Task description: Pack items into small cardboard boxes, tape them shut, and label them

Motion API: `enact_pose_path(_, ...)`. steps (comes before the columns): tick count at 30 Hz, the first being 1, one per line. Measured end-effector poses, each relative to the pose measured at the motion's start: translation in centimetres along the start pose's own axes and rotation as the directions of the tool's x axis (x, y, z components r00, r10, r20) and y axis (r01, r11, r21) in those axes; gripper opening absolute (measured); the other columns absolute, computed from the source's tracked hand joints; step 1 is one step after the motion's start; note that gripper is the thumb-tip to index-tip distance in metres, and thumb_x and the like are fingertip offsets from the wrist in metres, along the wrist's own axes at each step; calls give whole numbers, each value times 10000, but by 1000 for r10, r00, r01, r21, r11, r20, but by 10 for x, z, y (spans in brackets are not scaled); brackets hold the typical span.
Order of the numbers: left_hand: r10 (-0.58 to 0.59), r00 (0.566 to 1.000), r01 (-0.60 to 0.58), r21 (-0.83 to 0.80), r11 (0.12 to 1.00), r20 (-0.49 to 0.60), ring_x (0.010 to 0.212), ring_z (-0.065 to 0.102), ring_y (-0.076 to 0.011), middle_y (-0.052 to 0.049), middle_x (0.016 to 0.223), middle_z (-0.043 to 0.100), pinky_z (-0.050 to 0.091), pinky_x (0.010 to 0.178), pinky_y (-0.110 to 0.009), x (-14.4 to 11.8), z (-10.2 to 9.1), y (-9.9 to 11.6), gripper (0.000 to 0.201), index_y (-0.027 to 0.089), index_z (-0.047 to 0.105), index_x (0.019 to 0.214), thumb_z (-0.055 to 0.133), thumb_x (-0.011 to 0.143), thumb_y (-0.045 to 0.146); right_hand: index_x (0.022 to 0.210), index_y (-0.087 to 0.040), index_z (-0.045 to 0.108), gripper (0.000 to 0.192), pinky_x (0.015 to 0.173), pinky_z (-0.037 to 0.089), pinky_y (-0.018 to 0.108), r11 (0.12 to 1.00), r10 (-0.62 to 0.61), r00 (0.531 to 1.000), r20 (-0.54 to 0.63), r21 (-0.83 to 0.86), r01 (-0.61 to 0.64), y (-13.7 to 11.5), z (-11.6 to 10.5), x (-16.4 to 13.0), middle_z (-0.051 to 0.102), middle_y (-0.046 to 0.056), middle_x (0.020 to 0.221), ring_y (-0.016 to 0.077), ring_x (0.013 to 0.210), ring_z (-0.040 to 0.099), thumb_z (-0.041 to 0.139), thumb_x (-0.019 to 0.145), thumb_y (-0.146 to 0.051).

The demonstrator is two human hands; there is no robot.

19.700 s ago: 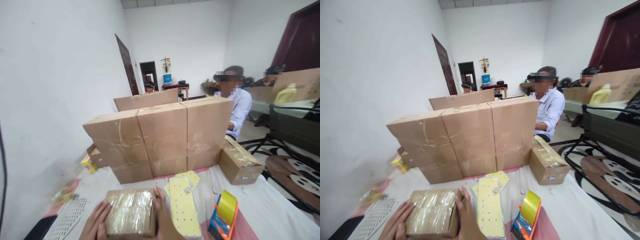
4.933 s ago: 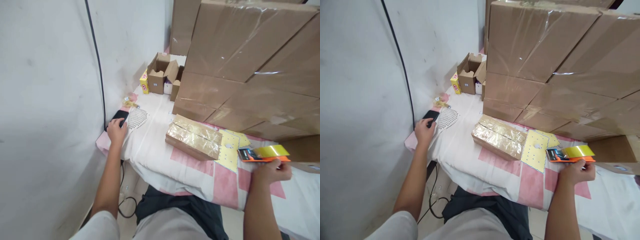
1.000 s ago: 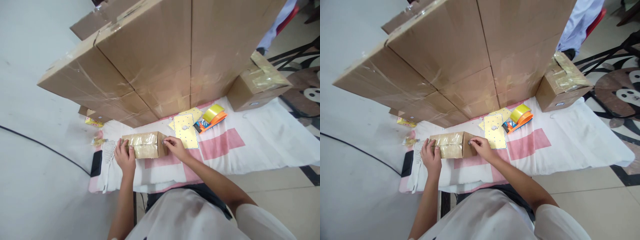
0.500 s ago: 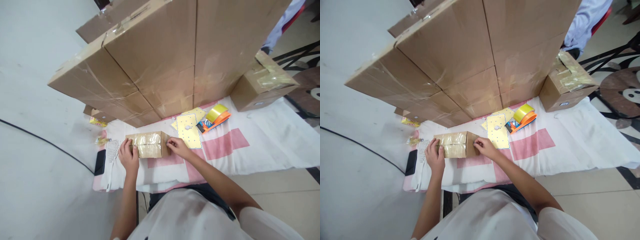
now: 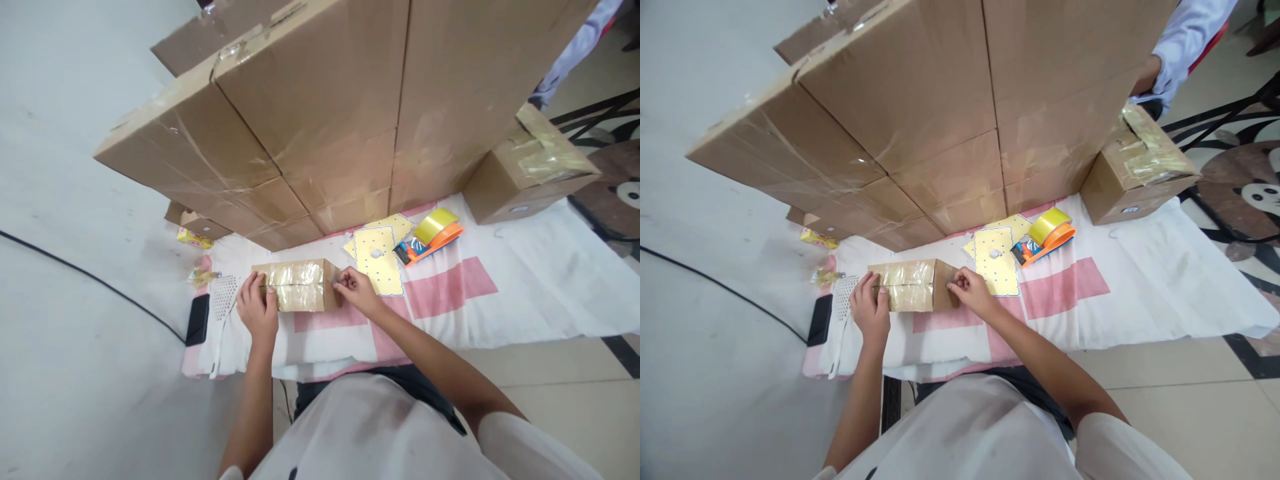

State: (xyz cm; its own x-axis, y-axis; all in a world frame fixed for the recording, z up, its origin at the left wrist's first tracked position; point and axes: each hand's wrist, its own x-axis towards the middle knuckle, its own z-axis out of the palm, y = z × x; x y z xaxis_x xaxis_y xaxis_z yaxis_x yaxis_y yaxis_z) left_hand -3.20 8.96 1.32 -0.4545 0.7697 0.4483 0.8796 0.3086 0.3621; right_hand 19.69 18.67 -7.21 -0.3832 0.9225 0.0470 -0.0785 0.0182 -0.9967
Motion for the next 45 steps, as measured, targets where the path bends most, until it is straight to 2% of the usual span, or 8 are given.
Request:
enact_pose_path(4,-19,1000,19,4,1000,20,1301,507,-323,-127,1442,606,353,1148,-484,1,0,2,414,199,647,1305,484,962,363,724,-207,614,184,579,411,271,997,-56,994,-91,-58,51,3,7,-7,591,-14,655,124,592,502,673,853,-323)
enact_pose_path(14,2,1000,-2,40,999,12,1285,522,-313,-117,1437,616,372,1135,-461,0,0,0,414,186,651,1295,474,966,365,1044,-214,822,277,765,582,345,996,-11,991,-136,85,23,8,19,-18,791,92,1001,222,878,718,663,901,-390)
enact_pose_path(18,24,1000,-25,40,999,5,1286,529,-308,-125,1429,621,369,1141,-454,1,1,-1,418,180,651,1294,463,978,378,1177,-194,762,375,614,520,280,989,69,979,-190,144,-41,6,23,-18,728,35,836,144,647,610,697,852,-368)
enact_pose_path(21,27,1000,-27,27,999,3,1289,532,-301,-127,1428,622,359,1151,-459,1,1,-2,412,187,650,1295,455,992,388,1051,-197,747,270,546,429,249,992,40,968,-249,123,-9,3,21,-18,614,-23,720,103,558,490,724,816,-327)
enact_pose_path(25,26,1000,-26,21,999,2,1295,528,-303,-133,1430,620,355,1154,-464,0,1,-2,414,182,650,1297,453,996,385,768,-198,734,152,595,417,275,995,-74,971,-228,46,86,0,19,-19,617,8,688,131,624,532,685,858,-311)
enact_pose_path(30,12,1000,-12,31,999,0,1290,529,-303,-120,1431,621,362,1147,-458,0,1,-2,405,193,650,1300,458,988,366,864,-199,711,122,569,401,258,995,-43,957,-287,79,68,2,20,-17,541,-29,689,114,597,485,719,823,-314)
enact_pose_path(35,28,1000,-28,29,999,-9,1280,537,-305,-131,1417,628,367,1142,-462,0,2,-2,403,188,652,1287,454,989,372,722,-198,653,166,582,384,260,994,-110,958,-265,-20,109,1,17,-16,472,-40,639,110,596,455,695,853,-292)
enact_pose_path(45,15,1000,-15,7,1000,-16,1278,527,-312,-130,1414,624,360,1137,-475,0,1,-1,403,203,653,1293,461,981,372,936,-208,841,233,685,518,325,995,-62,986,-154,66,73,7,17,-17,738,69,787,187,719,659,666,892,-356)
